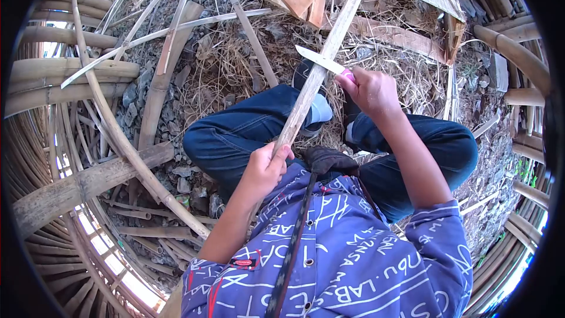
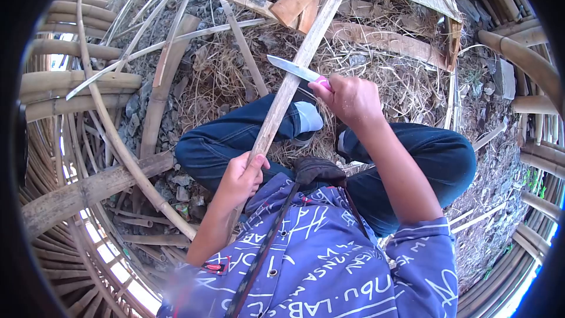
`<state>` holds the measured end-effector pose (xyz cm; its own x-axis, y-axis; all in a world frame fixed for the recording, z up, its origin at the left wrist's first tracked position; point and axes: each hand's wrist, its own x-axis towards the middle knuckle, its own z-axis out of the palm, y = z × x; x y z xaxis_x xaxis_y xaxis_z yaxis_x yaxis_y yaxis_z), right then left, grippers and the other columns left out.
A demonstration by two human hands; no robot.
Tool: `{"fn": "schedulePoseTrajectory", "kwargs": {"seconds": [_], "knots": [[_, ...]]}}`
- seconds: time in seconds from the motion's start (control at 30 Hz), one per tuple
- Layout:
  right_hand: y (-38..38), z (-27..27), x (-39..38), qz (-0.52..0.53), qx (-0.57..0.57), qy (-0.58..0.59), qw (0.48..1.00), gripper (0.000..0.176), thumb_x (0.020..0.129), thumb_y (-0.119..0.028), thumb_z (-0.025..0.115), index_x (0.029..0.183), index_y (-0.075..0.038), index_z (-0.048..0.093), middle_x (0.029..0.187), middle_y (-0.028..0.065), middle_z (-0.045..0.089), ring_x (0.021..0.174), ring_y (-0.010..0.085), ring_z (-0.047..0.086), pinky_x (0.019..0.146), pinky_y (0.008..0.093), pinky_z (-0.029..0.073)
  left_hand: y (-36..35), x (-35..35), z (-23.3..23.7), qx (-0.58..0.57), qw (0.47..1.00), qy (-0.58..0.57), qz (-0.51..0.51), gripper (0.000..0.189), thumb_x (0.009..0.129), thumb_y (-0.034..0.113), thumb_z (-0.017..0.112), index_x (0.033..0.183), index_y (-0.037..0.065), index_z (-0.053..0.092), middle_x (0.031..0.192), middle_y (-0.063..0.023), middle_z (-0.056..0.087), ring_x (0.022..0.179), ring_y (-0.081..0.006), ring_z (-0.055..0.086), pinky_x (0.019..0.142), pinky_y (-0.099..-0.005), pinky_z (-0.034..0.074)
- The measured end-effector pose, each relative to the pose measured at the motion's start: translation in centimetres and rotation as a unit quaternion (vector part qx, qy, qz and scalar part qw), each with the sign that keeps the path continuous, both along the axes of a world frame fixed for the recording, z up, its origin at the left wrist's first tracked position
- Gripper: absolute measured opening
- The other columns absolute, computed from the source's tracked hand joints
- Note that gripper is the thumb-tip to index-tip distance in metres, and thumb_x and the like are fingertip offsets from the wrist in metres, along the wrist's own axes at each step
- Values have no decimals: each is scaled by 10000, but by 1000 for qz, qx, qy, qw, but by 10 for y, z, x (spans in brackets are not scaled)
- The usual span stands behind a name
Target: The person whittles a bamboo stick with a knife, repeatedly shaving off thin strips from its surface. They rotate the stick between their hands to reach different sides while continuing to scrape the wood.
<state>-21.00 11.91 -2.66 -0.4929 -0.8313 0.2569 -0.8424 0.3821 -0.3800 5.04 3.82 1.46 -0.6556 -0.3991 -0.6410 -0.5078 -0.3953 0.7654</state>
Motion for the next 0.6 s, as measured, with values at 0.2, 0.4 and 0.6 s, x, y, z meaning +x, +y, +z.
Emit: {"fn": "schedulePoseTrajectory", "kwargs": {"seconds": [0.2, 0.4, 0.6], "knots": [[-2, 14, 48, 104, -28, -74, 991, 441, 834, -483, 600, 618, -102, 547, 507, 101, 555, 455, 281, 579, 428, 384, 453, -2, 0, 0, 27, 1000, -7, 0, 275, 983, 287, 448, 902, 31, 509, 544, 61, 363, 425, -6, 293, 373, -183, 227], [-6, -1, -6, 47, 25, -19, 998, 406, 843, -500, 569, 715, -117, 609, 556, 90, 603, 503, 276, 619, 448, 378, 482, 4, 1, -3, 11, 1000, -2, -8, 274, 984, 282, 446, 904, 28, 512, 548, 57, 364, 432, -6, 298, 377, -182, 237], [-11, -32, -25, -29, 11, 5, 1000, 416, 884, -466, 545, 727, -91, 635, 580, 133, 593, 500, 302, 587, 468, 410, 451, 3, 2, -1, 4, 1000, -17, 1, 301, 981, 311, 448, 896, 30, 513, 540, 60, 355, 424, -10, 290, 375, -185, 239]]}}
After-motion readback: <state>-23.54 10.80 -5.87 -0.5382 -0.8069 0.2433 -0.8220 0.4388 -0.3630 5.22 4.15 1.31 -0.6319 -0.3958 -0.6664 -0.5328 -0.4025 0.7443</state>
